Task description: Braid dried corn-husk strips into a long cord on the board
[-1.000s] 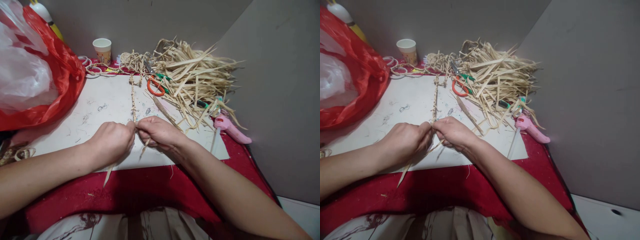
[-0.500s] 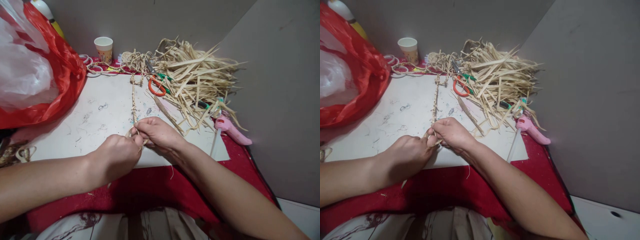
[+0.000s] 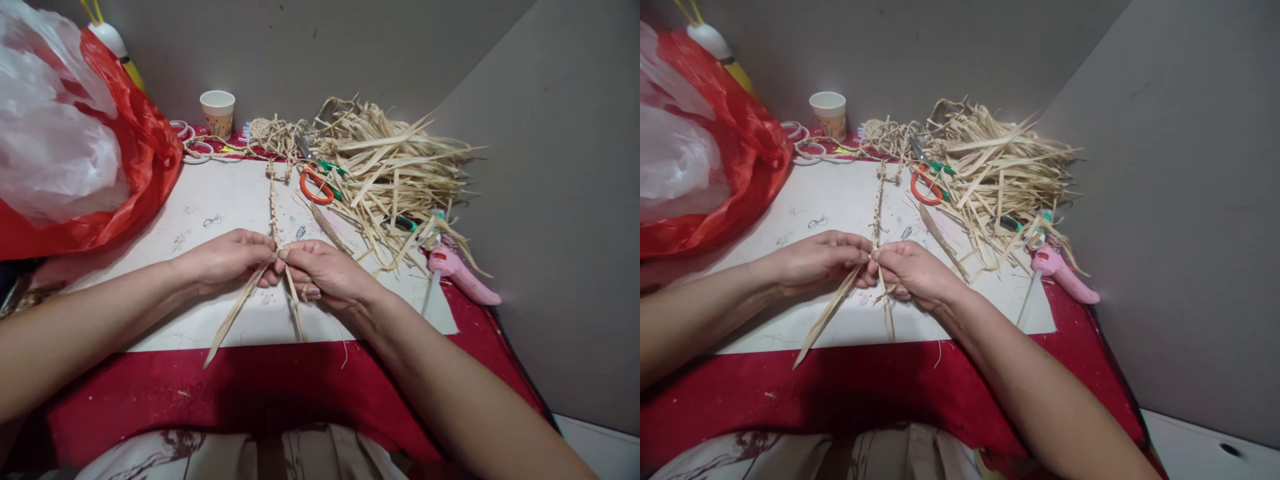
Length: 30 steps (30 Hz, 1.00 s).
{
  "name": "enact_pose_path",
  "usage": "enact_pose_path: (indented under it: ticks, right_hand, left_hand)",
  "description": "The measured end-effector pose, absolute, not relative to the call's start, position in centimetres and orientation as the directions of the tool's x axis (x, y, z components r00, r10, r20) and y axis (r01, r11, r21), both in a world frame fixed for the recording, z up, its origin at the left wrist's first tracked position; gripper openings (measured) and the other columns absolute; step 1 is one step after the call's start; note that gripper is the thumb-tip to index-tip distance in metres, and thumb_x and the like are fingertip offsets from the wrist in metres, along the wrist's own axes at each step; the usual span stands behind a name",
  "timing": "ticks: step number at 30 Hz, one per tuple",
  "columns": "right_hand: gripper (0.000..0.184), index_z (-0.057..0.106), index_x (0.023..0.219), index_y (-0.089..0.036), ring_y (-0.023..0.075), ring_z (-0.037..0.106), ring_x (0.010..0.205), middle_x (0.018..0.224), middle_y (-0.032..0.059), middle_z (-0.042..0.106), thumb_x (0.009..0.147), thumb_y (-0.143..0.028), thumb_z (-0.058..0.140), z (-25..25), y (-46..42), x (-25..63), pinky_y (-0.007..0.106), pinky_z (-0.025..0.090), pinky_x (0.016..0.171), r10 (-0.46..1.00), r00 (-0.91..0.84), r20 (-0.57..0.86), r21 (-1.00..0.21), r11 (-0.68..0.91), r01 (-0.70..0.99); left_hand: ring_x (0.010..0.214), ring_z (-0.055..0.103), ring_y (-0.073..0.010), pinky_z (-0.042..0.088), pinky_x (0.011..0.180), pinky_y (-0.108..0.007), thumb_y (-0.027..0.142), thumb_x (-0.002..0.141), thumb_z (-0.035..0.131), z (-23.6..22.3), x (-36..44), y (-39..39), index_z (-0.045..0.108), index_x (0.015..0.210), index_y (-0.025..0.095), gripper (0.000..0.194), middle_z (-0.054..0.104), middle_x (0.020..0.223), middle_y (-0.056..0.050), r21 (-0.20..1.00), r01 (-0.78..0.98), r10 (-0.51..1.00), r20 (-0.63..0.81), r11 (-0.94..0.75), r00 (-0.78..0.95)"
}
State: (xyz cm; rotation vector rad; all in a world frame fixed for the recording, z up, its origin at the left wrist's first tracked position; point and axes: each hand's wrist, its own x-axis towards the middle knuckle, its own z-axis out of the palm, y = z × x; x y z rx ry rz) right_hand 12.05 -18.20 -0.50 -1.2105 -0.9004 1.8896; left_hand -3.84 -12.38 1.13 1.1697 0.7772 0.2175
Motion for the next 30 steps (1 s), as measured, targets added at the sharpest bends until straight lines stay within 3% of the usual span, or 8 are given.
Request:
enact_pose_path:
  ticks: [3, 5, 11, 14, 18, 23, 30]
  right_hand:
    - [0.023, 0.052, 0.065, -0.014, 0.0025, 0.02, 0.03, 0.038, -0.0103, 0.029, 0.082, -0.029, 0.054, -0.7, -18.1, 12.2, 0.015, 0.017, 0.03, 0.842, -0.323, -0.433, -0.846, -0.503, -0.177]
    - [0.023, 0.053, 0.066, -0.014, 0.0027, 0.021, 0.03, 0.039, -0.0103, 0.029, 0.083, -0.029, 0.053, -0.8, -18.1, 12.3, 0.015, 0.019, 0.031, 0.837, -0.345, -0.424, -0.851, -0.499, -0.163]
    - [0.022, 0.053, 0.069, -0.014, 0.0032, 0.021, 0.034, 0.042, -0.0098, 0.029, 0.085, -0.029, 0.049, -0.5, -18.2, 12.7, 0.016, 0.019, 0.034, 0.836, -0.368, -0.408, -0.891, -0.451, -0.038]
    - [0.022, 0.052, 0.071, -0.014, 0.0039, 0.021, 0.036, 0.043, -0.0093, 0.029, 0.087, -0.026, 0.045, -0.4, -18.2, 12.8, 0.017, 0.018, 0.035, 0.853, -0.351, -0.386, -0.921, -0.376, 0.098]
    - [0.02, 0.055, 0.072, -0.013, 0.0049, 0.028, 0.039, 0.045, -0.0075, 0.034, 0.086, -0.022, 0.043, -0.2, -18.2, 12.9, 0.018, 0.021, 0.039, 0.887, -0.33, -0.322, -0.927, -0.223, 0.302]
    - [0.022, 0.059, 0.074, -0.013, 0.0063, 0.034, 0.044, 0.048, -0.0055, 0.039, 0.085, -0.02, 0.041, 0.2, -18.3, 13.0, 0.019, 0.027, 0.046, 0.923, -0.295, -0.248, -0.877, -0.085, 0.472]
    - [0.027, 0.049, 0.065, -0.015, 0.0075, 0.036, 0.049, 0.052, -0.0035, 0.043, 0.088, -0.027, 0.041, 0.7, -18.5, 13.6, 0.021, 0.028, 0.049, 0.913, -0.346, -0.216, -0.864, -0.013, 0.504]
  left_hand:
    - [0.039, 0.033, -0.0043, 0.026, 0.041, -0.018, 0.013, 0.076, 0.045, 0.9, -3.6, -13.1, 0.055, 0.066, 0.014, 0.014, 0.041, 0.046, 0.005, 0.878, 0.274, 0.499, -0.454, 0.392, 0.739]
    - [0.038, 0.024, -0.0039, 0.018, 0.039, -0.019, 0.014, 0.077, 0.046, 1.1, -3.7, -13.2, 0.056, 0.065, 0.014, 0.015, 0.034, 0.044, 0.008, 0.898, 0.311, 0.537, -0.436, 0.311, 0.722]
    - [0.057, 0.048, -0.0094, 0.039, 0.059, -0.022, 0.023, 0.08, 0.047, 0.7, -4.2, -12.4, 0.066, 0.077, 0.014, 0.022, 0.062, 0.067, 0.0, 0.902, 0.416, 0.606, -0.267, -0.117, 0.749]
    - [0.065, 0.053, -0.0116, 0.041, 0.068, -0.025, 0.023, 0.081, 0.043, 0.5, -4.3, -12.2, 0.066, 0.077, 0.014, 0.024, 0.066, 0.074, -0.001, 0.874, 0.44, 0.596, -0.244, -0.207, 0.765]
    - [0.061, 0.049, -0.01, 0.039, 0.064, -0.024, 0.022, 0.082, 0.043, 0.3, -4.0, -12.3, 0.063, 0.074, 0.014, 0.024, 0.06, 0.067, 0.0, 0.905, 0.412, 0.571, -0.281, -0.11, 0.771]
    - [0.04, 0.025, -0.0053, 0.023, 0.043, -0.021, 0.024, 0.084, 0.044, 0.4, -3.6, -12.7, 0.058, 0.07, 0.014, 0.022, 0.035, 0.046, 0.008, 0.92, 0.374, 0.548, -0.375, 0.12, 0.748]
    - [0.038, 0.022, -0.0033, 0.016, 0.04, -0.02, 0.026, 0.084, 0.048, 0.4, -3.6, -12.9, 0.051, 0.063, 0.016, 0.023, 0.033, 0.043, 0.009, 0.921, 0.361, 0.607, -0.372, 0.147, 0.702]
